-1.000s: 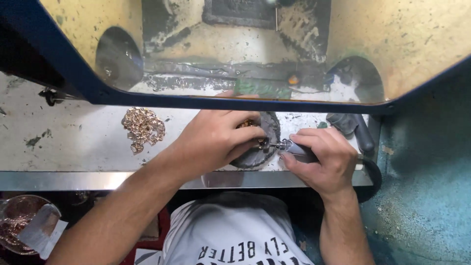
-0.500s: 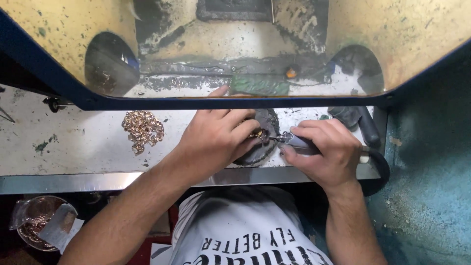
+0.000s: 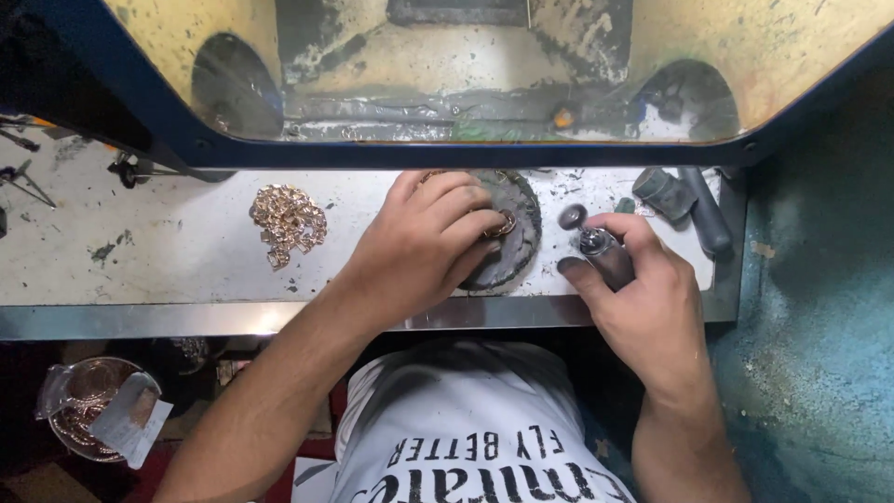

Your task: The person uses a rotary polishing tool to smooth and finish a gold chain held against a dark polishing block. The chain is repeatedly repositioned and rotated to treat different sections while the tool is applied to its surface.

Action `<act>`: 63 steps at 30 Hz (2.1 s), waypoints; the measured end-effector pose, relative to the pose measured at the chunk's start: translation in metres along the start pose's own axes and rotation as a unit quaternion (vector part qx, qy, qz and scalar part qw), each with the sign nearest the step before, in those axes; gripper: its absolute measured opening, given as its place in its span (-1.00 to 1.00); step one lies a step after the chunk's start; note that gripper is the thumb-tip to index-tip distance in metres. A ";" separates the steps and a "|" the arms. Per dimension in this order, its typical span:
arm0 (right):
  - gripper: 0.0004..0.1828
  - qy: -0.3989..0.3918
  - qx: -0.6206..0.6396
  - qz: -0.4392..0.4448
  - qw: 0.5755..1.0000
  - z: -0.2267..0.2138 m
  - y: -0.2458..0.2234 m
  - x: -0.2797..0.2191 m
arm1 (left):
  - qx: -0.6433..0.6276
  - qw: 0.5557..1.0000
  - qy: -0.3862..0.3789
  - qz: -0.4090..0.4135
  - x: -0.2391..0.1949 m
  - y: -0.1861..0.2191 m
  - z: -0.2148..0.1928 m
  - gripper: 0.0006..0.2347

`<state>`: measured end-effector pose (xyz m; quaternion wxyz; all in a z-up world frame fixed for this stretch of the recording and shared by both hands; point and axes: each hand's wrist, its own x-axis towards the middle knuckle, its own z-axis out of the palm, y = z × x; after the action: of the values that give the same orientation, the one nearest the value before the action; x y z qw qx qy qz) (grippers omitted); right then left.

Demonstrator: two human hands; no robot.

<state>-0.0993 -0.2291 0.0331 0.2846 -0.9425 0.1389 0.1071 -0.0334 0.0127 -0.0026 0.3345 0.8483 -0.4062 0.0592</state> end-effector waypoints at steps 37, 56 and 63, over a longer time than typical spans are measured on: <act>-0.40 -0.084 0.154 -0.038 0.984 0.007 -0.060 0.016 | -0.058 0.997 0.027 -0.039 -0.014 0.012 0.009 -0.73; -0.58 0.115 0.023 -0.157 0.981 0.022 -0.009 0.020 | -0.014 0.998 0.060 -0.010 -0.012 0.007 0.009 -0.89; -0.44 0.138 -0.176 -0.193 0.955 0.006 0.015 0.041 | -0.008 0.999 0.024 -0.020 -0.009 0.007 0.005 -0.87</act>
<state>-0.0664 -0.2458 0.0088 0.1074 -0.9921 -0.0283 -0.0585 -0.0454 0.0125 -0.0057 0.3519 0.8519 -0.3816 0.0695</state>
